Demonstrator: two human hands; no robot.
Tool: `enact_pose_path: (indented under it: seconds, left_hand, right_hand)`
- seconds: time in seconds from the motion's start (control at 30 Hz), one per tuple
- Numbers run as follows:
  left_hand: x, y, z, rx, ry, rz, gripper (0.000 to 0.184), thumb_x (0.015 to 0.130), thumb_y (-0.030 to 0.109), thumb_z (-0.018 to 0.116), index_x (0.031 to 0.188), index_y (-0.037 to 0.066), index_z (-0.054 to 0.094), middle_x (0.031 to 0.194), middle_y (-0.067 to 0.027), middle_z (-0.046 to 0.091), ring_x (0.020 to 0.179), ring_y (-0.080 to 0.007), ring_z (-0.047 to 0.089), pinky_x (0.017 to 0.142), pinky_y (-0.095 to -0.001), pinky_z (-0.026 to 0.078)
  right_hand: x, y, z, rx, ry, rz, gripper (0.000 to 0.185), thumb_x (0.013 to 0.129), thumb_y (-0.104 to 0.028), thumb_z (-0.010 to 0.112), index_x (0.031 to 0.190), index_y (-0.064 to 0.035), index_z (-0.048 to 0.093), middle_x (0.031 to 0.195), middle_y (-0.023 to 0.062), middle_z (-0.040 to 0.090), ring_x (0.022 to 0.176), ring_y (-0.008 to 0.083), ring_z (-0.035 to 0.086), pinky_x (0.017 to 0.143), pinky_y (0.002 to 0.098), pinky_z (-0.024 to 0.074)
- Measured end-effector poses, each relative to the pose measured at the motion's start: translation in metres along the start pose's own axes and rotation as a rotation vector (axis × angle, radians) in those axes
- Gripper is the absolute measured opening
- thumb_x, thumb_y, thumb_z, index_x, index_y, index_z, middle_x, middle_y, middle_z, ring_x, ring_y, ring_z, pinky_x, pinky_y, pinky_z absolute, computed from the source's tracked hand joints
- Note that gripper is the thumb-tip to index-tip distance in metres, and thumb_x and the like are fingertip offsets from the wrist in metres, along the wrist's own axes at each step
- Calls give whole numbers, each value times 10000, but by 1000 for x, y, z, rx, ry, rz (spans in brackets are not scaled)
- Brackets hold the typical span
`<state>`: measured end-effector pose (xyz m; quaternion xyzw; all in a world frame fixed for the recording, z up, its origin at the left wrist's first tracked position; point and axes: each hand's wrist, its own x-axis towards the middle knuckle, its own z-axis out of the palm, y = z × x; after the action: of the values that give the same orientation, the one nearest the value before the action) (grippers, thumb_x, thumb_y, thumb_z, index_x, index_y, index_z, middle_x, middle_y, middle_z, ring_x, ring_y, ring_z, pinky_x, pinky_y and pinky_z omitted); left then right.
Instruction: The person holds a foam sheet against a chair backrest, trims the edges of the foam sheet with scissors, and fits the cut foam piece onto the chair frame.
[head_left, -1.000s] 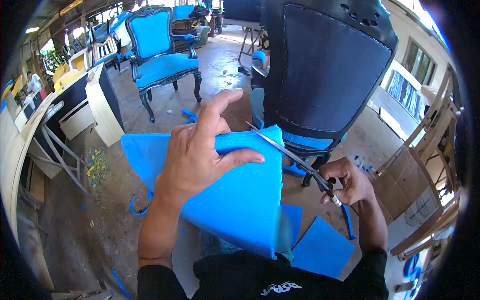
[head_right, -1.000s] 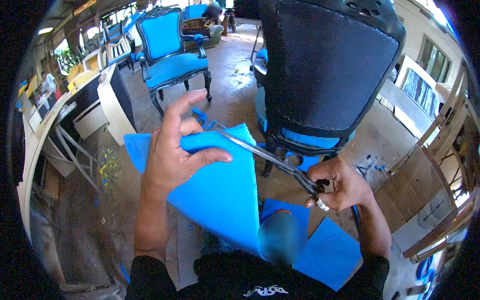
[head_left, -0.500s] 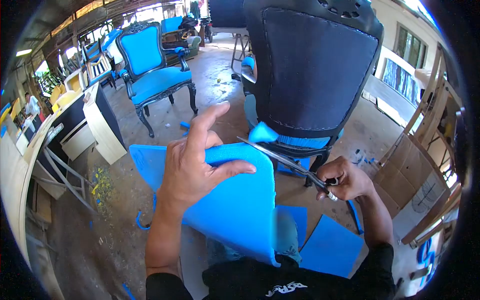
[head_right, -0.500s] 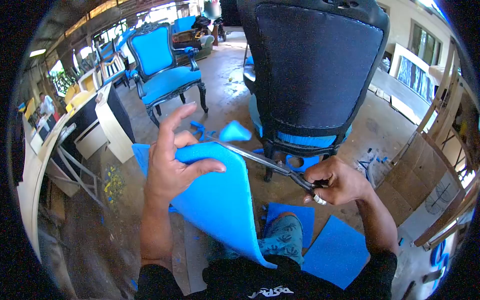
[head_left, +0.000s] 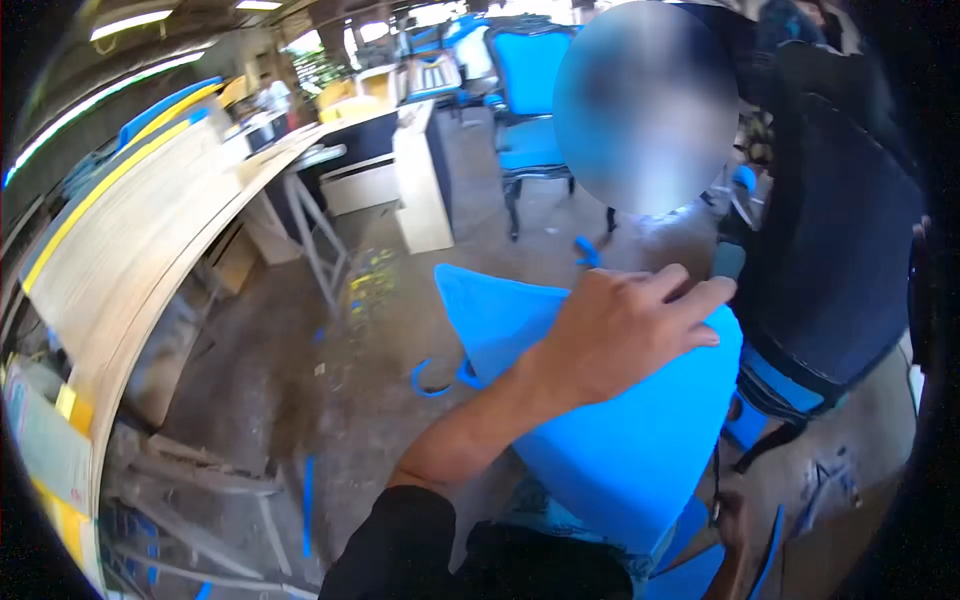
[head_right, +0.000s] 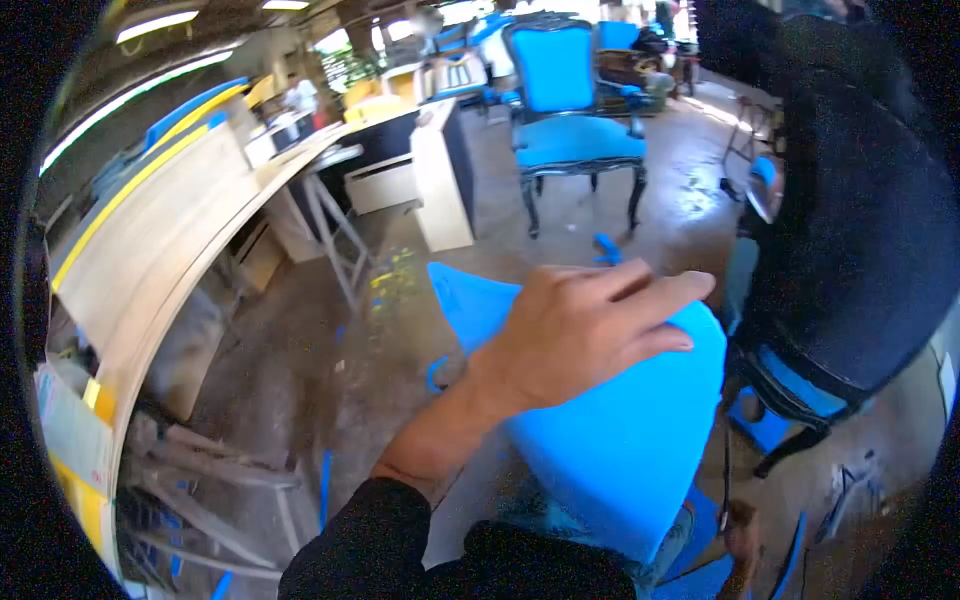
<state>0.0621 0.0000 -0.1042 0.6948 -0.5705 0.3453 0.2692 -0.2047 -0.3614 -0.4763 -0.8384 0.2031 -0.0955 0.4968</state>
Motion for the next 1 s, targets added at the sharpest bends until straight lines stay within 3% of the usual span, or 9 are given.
enact_pose_path:
  seconds: [0.1,0.13,0.27,0.47,0.73,0.83,0.9,0.97,1.0]
  left_hand:
    - [8,-8,-3,51,-60,-27,414,831,331,694,1193,152,603,772,-46,577,631,-245,631,533,-345,507]
    - [10,-10,-2,65,-91,-48,395,838,326,689,1180,151,595,780,-49,583,634,-251,633,530,-349,507]
    - [15,-19,8,77,-143,-89,334,861,312,671,1137,149,577,793,-56,594,649,-269,643,530,-364,508]
    - [24,-22,21,94,-186,-159,314,876,318,657,1122,147,564,853,-68,630,711,-294,664,550,-393,512]
    - [45,-20,52,111,-223,-161,329,848,311,687,1100,122,590,894,-80,659,740,-293,667,583,-395,522]
    - [51,-20,71,68,-226,-123,320,836,300,700,1085,118,612,894,-89,668,748,-302,666,605,-399,529]
    - [55,-22,86,19,-215,-93,311,833,292,703,1080,120,620,888,-91,669,750,-307,666,613,-402,531]
    - [55,-16,102,-26,-188,-67,305,827,283,710,1076,125,630,877,-92,670,753,-316,665,626,-407,535]
    - [57,-13,105,-66,-159,-51,308,823,282,713,1078,128,633,873,-92,670,753,-320,664,631,-408,537]
  right_hand:
    - [-23,191,29,-749,56,-148,267,894,-214,668,1041,-9,578,896,164,582,818,314,563,683,447,482]
    - [-39,239,35,-773,40,-31,254,889,-223,650,1028,-18,590,896,171,591,818,328,570,686,457,485]
    - [-96,263,75,-586,122,345,239,866,-259,577,975,-55,640,894,198,628,819,384,598,702,498,495]
    - [-128,257,115,-417,241,483,296,843,-291,487,920,-96,697,897,229,671,813,445,632,717,543,506]
    - [-119,306,132,-539,125,533,231,894,-189,498,1004,-53,649,938,204,649,760,373,624,685,494,486]
    - [-103,391,152,-738,81,326,212,913,-151,502,1036,-36,631,953,195,641,740,346,621,674,476,478]
    - [-37,253,110,-295,193,407,323,936,-215,529,1163,8,587,1077,185,635,892,303,614,790,423,473]
    - [2,50,74,347,337,391,468,958,-279,555,1289,52,544,1201,175,629,1043,260,608,906,371,468]
    - [20,-47,59,531,390,351,473,935,-290,601,1281,30,558,1229,147,616,1095,248,592,955,359,450]
